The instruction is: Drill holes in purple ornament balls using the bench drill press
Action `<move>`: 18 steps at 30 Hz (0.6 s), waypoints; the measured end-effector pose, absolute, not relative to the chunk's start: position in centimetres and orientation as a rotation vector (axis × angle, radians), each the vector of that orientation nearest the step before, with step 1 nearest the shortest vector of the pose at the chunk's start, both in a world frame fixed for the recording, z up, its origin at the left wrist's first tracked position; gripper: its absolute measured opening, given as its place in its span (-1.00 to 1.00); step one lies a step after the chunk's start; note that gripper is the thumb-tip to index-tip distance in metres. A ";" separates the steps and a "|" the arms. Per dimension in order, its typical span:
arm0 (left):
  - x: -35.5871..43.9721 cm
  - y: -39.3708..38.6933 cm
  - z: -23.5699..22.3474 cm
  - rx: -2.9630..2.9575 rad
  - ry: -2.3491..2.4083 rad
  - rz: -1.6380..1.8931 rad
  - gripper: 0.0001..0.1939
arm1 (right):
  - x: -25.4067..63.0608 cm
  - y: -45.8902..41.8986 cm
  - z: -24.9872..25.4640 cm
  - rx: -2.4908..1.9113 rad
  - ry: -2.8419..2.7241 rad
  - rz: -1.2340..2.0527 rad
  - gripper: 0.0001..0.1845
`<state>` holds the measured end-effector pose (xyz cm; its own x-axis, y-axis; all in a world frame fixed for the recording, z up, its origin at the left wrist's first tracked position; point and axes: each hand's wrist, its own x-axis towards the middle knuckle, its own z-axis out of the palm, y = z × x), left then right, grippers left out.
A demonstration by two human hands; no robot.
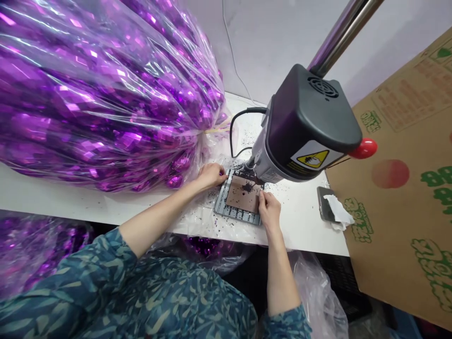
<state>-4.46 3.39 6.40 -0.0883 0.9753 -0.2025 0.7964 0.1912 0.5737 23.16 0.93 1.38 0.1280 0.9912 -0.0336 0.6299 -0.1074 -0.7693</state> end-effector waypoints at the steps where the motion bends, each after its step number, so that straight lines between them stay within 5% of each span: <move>1: -4.6 3.3 6.3 1.641 1.925 0.450 -0.83 | 23.7 0.6 1.3 -1.821 -1.521 0.746 -0.46; 18: -4.8 2.5 7.4 1.604 1.843 0.358 -0.71 | 26.0 1.3 -0.5 -1.767 -1.645 0.761 -0.42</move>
<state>-4.77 2.48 7.44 -0.0307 0.9545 -0.2968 0.7737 0.2107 0.5975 26.01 1.34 -0.47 0.0672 0.9977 -0.0092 0.6530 -0.0510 -0.7556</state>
